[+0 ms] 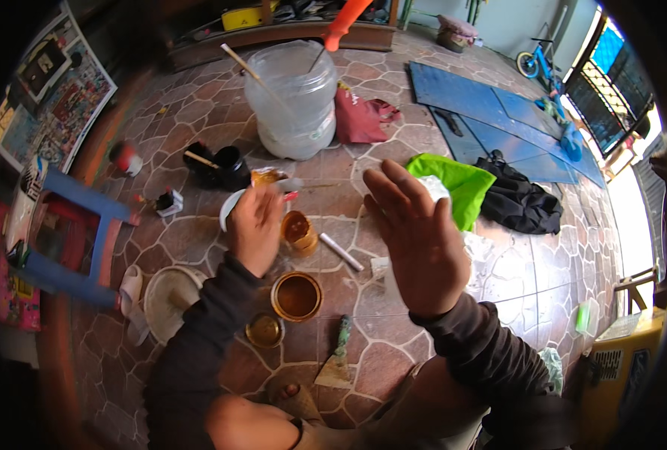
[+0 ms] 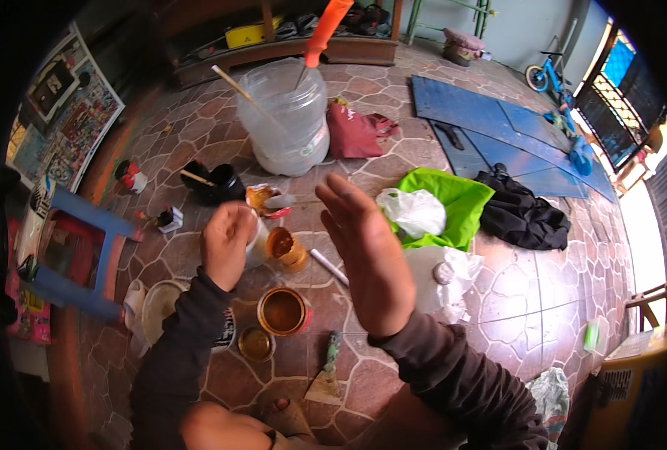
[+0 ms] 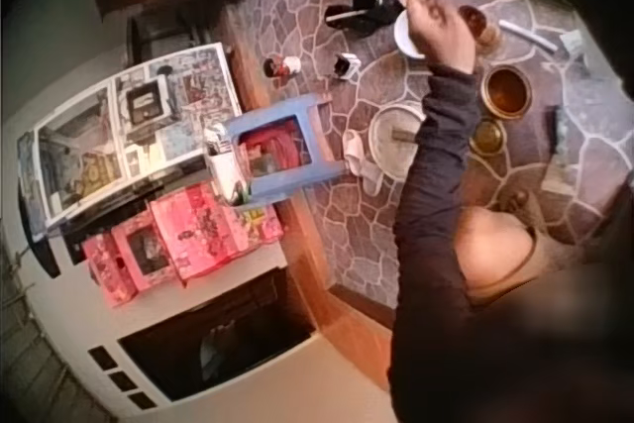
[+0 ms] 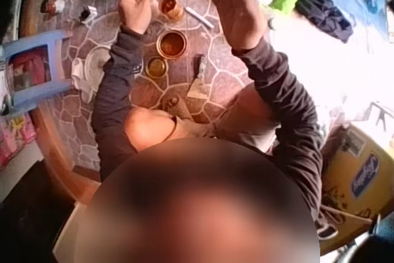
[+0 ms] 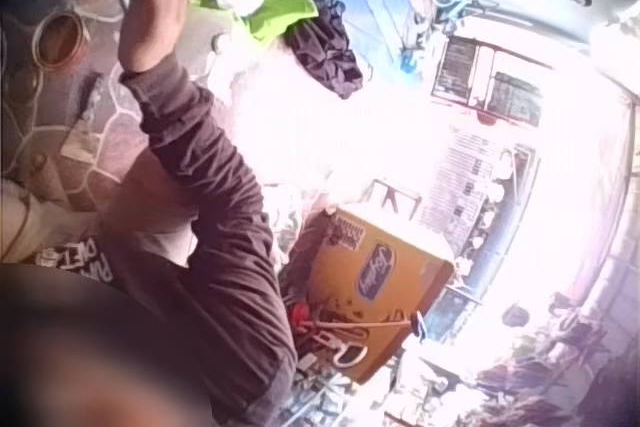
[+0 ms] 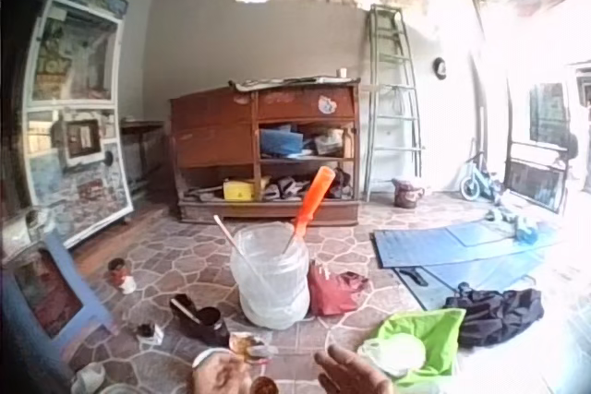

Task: The person sits on the floor and handles several paint cans and containers. They open a gold-colored can, scrape residue from its lid with a putty knife, and then open a black paint can. They pour liquid from a plastic bottle into the black can and stir the contents with a stick. Finally, they stand up and walk toward the gate.

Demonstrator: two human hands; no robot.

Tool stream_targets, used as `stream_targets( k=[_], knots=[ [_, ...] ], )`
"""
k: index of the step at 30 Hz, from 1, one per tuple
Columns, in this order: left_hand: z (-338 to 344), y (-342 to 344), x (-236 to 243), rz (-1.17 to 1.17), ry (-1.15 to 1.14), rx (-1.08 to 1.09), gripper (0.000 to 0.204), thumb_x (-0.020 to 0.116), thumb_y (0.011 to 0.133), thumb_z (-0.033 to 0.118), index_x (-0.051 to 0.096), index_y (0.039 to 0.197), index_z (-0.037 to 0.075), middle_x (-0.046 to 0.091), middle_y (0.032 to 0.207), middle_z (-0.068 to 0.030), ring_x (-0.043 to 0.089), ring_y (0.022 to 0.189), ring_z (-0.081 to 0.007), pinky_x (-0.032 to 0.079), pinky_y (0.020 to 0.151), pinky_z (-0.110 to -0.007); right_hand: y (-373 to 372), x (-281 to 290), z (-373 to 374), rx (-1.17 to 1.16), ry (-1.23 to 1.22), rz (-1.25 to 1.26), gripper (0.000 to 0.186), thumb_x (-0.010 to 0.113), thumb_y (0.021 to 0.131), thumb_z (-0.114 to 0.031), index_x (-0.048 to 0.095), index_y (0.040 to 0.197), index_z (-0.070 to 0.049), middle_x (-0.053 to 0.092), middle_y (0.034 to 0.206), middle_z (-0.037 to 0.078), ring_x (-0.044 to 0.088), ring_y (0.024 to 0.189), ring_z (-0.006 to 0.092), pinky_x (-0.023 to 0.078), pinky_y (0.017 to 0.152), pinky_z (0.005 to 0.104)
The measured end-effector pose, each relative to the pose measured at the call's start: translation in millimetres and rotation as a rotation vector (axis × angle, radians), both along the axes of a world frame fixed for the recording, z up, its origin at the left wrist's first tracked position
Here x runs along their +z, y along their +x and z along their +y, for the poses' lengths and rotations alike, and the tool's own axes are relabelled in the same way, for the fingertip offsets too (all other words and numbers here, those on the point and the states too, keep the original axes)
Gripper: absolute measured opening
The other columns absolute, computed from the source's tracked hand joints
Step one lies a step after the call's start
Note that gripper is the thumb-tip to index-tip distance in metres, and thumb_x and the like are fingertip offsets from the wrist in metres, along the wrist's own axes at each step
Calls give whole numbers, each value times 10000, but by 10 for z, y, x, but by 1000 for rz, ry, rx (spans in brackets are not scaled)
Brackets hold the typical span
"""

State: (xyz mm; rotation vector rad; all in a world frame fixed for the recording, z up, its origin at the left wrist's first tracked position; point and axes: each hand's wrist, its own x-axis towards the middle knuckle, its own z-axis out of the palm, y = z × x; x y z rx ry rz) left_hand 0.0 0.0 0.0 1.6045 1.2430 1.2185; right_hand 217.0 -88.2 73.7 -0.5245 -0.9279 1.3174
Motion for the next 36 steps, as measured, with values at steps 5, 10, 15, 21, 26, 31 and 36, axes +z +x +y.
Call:
stream_targets(
  k=[5,10,15,21,26,31,36],
  knots=[
    [-666,748,641,-576,97,-307,713,248,1038,540,171,1536,36,185,1593,-170,172,1480,-266,180,1186,-433,-581,40,81,44,361,-401,948,516,926,-555,74,1541,15,56,1602,252,-19,1500,362,22,1181,452],
    [-745,759,745,-1147,-161,-266,634,277,1066,436,239,1506,-19,341,1524,-134,303,1426,-216,239,1162,-350,-654,80,415,8,391,-539,1073,535,891,-628,-51,1544,-10,-74,1565,360,-158,1471,425,-72,1150,543],
    [-581,455,749,-1315,-110,-562,747,277,994,631,254,1530,111,251,1585,-92,181,1475,-213,121,1195,-419,-890,171,308,-129,433,-721,1146,580,810,-701,29,1556,-29,-47,1553,383,-111,1456,505,-58,1121,624],
    [-535,214,852,-1387,-291,-358,871,363,868,799,190,1559,297,228,1592,7,147,1483,-177,92,1202,-383,-940,251,165,8,588,-755,1148,531,831,-722,-11,1550,-10,-86,1549,384,-148,1455,490,-82,1122,605],
    [-686,488,970,-1342,-295,-504,926,293,876,810,82,1580,247,149,1623,-45,124,1494,-207,82,1204,-395,-735,180,584,-84,448,-649,1064,474,892,-686,-43,1552,-29,-69,1581,323,-107,1483,419,-35,1167,529],
    [-748,468,1104,-1494,-369,-778,1046,411,774,875,114,1574,270,68,1625,-152,120,1493,-252,156,1204,-406,-282,345,704,240,39,271,1079,403,840,-814,4,1576,-134,-25,1627,197,-33,1512,306,14,1204,428],
    [-619,382,1153,-1403,-323,-705,1070,488,789,825,95,1575,214,34,1624,-151,141,1485,-255,183,1202,-411,-118,439,491,399,-82,603,999,455,844,-785,210,1552,-124,211,1560,258,236,1445,339,170,1195,449]
  ],
)
